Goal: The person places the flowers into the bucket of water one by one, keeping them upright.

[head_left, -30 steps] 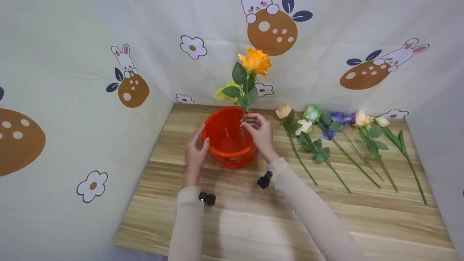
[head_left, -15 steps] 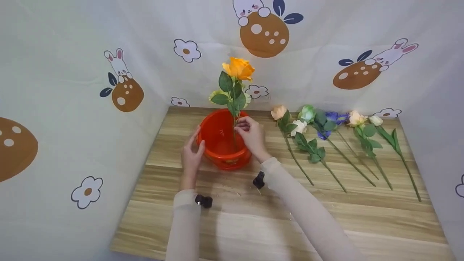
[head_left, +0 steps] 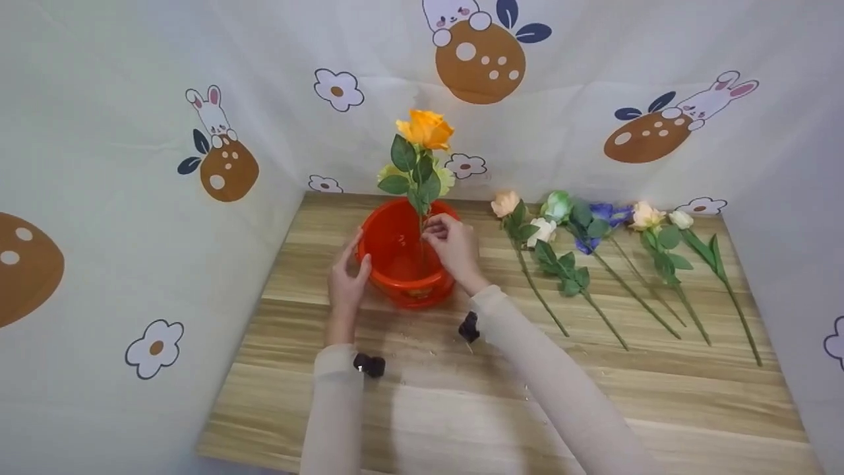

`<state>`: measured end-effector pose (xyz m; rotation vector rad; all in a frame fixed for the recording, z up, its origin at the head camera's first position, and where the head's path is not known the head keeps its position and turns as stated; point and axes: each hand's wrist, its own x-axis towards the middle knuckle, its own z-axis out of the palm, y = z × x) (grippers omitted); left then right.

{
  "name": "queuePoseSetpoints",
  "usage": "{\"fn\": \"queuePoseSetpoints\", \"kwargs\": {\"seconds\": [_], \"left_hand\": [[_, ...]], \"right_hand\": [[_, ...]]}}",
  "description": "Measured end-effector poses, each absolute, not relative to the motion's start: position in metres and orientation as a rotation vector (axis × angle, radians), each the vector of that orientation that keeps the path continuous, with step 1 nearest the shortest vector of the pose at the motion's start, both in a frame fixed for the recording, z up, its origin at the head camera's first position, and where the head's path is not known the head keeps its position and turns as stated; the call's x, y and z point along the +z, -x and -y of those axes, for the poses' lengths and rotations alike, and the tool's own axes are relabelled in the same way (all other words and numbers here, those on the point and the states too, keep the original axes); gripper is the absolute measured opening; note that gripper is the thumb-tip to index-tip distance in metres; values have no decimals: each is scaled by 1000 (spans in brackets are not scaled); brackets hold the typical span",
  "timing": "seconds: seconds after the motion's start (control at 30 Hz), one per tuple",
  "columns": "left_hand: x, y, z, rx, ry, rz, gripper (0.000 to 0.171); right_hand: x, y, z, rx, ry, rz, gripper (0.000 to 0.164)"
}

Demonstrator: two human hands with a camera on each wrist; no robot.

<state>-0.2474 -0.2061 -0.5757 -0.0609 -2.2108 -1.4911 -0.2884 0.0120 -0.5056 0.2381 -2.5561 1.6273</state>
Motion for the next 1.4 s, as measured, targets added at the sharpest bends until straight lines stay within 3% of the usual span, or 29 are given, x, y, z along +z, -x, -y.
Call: {"fn": "queuePoseSetpoints", "kwargs": {"seconds": [0.97, 1.23, 1.4], "left_hand": [[-570, 246, 204, -1454, 62, 2220, 45], [-549, 235, 195, -1489, 90, 2178, 44], [-565, 243, 199, -1477, 51, 2195, 45]], "right_hand": [[-506, 289, -19, 1742, -305, 2484, 19], [-505, 291, -27, 2238, -371, 2142, 22], [-504, 291, -33, 2480, -328, 1984, 27]]}}
